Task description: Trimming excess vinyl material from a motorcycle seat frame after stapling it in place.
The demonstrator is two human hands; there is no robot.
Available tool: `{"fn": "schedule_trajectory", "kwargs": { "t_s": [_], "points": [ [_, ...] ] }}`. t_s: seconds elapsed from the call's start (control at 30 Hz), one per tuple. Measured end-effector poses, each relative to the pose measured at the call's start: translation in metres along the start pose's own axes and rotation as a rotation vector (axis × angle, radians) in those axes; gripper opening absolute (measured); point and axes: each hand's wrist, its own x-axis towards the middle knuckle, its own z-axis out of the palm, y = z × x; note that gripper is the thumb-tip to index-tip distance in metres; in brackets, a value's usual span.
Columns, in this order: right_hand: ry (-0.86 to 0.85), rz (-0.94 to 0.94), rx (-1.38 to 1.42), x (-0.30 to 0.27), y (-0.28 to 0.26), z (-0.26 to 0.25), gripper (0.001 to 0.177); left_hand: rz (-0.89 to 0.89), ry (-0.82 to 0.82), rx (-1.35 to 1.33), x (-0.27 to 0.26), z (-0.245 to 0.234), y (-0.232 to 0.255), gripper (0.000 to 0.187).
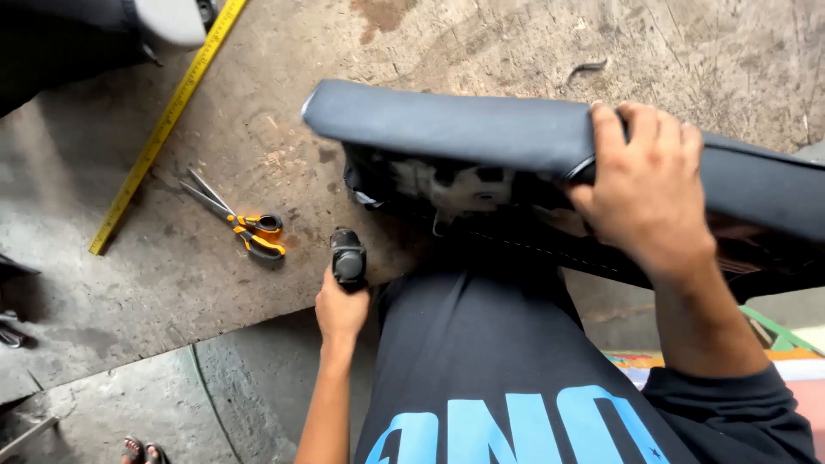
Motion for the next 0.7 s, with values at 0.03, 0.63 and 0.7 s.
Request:
{"fn": "schedule_trajectory", "kwargs": {
  "t_s": [0.03, 0.63, 0.7],
  "points": [
    [0.014, -0.011, -0.003, 0.015, 0.006, -0.002, 0.093, 0.000, 0.011, -0.014, 0.010, 0.014, -0.015, 0.064],
    [-0.492, 0.202, 0.376, 0.095, -0.013, 0.078, 0.118, 0.048, -0.009, -0.290, 0.087, 0.066, -0.022, 0.085],
    [-0.024, -0.110, 0.391, 0.065, -0.034, 0.134, 0.114, 0.085, 0.002, -0.230, 0.086, 0.070, -0.025, 0.076]
  ]
}}
